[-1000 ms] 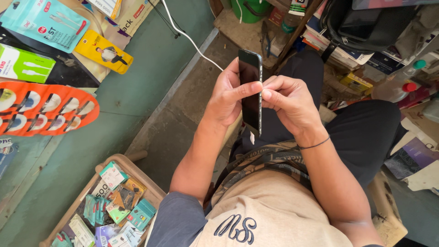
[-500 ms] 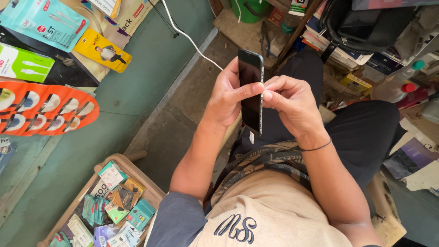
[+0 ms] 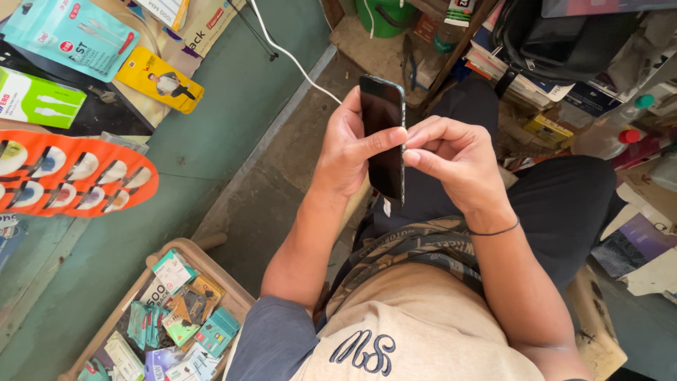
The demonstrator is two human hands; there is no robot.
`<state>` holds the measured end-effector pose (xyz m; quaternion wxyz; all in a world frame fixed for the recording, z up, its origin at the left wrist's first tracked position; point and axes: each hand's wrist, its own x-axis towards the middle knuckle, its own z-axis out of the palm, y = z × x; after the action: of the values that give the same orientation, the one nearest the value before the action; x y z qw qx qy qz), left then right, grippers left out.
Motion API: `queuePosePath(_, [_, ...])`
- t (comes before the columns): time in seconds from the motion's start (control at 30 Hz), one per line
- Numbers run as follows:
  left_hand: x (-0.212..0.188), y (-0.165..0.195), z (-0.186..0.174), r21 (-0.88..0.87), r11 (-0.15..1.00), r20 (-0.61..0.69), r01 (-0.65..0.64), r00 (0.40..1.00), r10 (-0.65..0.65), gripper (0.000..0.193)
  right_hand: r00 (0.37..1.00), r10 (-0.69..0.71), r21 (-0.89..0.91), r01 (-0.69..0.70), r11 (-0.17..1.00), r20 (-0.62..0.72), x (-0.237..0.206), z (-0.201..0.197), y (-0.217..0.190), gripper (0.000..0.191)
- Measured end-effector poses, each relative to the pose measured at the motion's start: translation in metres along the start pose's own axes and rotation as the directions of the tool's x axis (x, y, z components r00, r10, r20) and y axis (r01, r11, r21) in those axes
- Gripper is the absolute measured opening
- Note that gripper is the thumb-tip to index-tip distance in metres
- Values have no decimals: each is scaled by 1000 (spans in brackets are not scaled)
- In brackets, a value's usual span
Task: The person holds a smartphone, removes the back cover to expose the battery and motherboard, and then reattaches the cover. The person repeatedly presses the side edges of the phone to ensure the cover is seated.
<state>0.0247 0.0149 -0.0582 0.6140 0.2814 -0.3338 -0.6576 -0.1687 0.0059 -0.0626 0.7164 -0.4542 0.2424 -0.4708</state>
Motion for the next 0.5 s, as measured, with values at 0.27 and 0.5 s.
queuePosePath(0.27, [-4,9,6,145,986,-6,-87,996,89,50,996,74,-1,-74,997,-43,-1,6,-10,15])
queuePosePath(0.5, [-7,15,11,270,952,17,-145,989,146,50,984,136,-43,-142,989,-118,-4,15,-21,18])
